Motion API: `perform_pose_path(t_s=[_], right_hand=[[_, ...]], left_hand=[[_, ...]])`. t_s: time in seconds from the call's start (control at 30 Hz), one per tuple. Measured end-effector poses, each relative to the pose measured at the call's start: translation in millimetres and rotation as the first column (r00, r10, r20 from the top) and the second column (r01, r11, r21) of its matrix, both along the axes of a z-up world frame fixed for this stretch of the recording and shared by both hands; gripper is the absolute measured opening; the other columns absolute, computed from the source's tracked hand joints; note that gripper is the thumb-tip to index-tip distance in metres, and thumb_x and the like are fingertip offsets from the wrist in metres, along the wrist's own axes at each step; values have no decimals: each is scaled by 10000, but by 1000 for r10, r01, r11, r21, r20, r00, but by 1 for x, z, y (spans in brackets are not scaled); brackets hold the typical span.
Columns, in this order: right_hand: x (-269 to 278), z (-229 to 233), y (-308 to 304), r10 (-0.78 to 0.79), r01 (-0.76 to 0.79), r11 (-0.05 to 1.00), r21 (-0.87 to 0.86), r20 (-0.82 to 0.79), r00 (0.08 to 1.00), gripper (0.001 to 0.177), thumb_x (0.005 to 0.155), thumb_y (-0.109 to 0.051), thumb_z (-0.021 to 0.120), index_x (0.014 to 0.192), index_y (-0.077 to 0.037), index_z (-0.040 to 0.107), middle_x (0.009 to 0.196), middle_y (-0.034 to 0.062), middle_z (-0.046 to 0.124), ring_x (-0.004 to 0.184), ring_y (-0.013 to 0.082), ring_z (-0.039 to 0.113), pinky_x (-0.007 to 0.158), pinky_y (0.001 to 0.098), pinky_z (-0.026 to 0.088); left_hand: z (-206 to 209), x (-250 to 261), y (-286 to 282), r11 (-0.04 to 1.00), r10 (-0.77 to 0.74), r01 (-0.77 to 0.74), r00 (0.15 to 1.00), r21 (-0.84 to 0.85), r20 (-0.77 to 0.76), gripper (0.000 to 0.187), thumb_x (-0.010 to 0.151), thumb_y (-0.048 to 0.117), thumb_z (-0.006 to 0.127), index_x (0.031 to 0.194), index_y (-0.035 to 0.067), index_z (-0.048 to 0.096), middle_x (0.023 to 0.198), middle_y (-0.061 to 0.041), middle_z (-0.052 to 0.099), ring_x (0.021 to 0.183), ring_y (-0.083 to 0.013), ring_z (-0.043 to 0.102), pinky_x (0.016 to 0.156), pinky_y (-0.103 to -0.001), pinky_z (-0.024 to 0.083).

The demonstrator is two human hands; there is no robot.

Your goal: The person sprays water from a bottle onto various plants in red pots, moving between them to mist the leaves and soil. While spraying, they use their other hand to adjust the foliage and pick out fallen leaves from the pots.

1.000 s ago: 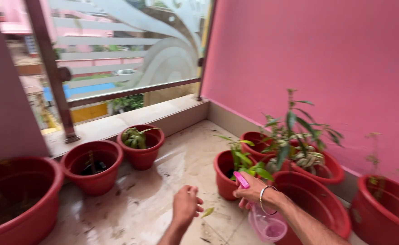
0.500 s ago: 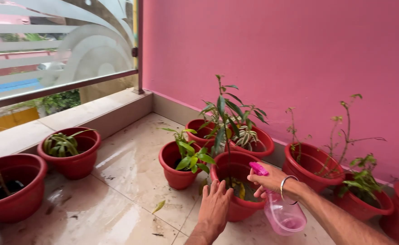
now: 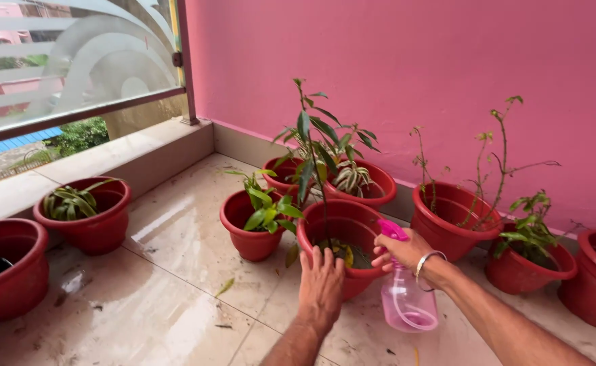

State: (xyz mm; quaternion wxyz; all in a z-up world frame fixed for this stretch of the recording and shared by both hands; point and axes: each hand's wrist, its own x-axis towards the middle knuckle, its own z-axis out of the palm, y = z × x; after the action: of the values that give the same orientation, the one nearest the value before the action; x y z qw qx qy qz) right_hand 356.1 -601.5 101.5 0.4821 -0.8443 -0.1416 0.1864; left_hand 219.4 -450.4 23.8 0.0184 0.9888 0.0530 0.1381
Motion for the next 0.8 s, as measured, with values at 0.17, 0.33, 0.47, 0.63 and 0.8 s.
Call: perform_pose_path(t_s=[0.17,0.33,0.47,0.63,0.8], right_hand=[[-10,10,-5,35,-35,999,-4,-81,996,460,884,-370,657,1188,-31,589,1096,114,701,762,255,786,605,345,612],[-4,10,-12,25,-22,999,24,-121,992,576,869,-472,669,1246,-52,552,1100,122,664,693,272,750,564,358,586],[-2,5,-23,59,-60,998,-14,-105,993,654,866,-516,695,1220,16,556,1069,160,644,678,258,747,552,358,582],[-13,13,-32,89,-92,995,-26,-95,991,711,831,-564,702,1231,3,546,1127,140,623,685,249,749,587,365,575],[2,-4,-43,120,-120,993,-2,-83,989,810,787,-643,677,1265,-2,549,1130,137,615,694,239,768,661,381,629]], left_hand=[[3,0,-4,993,33,-24,996,111,-79,552,834,184,745,1332,44,550,1354,-189,543,1388,-411,382,1169,-620,219],[1,25,-1,979,45,-16,989,204,-138,415,950,226,671,1334,93,593,1302,-150,615,1297,-379,487,1075,-624,368],[27,26,-10,986,92,-54,966,160,-240,319,965,200,660,1274,119,654,1237,-117,666,1155,-330,622,776,-560,588],[29,31,-13,982,137,-89,942,165,-308,317,924,156,705,1234,94,677,1195,-112,692,951,-306,744,552,-483,643],[23,40,-15,979,123,-66,947,194,-298,207,1015,136,594,1199,92,680,1062,-107,785,861,-288,790,516,-468,648]])
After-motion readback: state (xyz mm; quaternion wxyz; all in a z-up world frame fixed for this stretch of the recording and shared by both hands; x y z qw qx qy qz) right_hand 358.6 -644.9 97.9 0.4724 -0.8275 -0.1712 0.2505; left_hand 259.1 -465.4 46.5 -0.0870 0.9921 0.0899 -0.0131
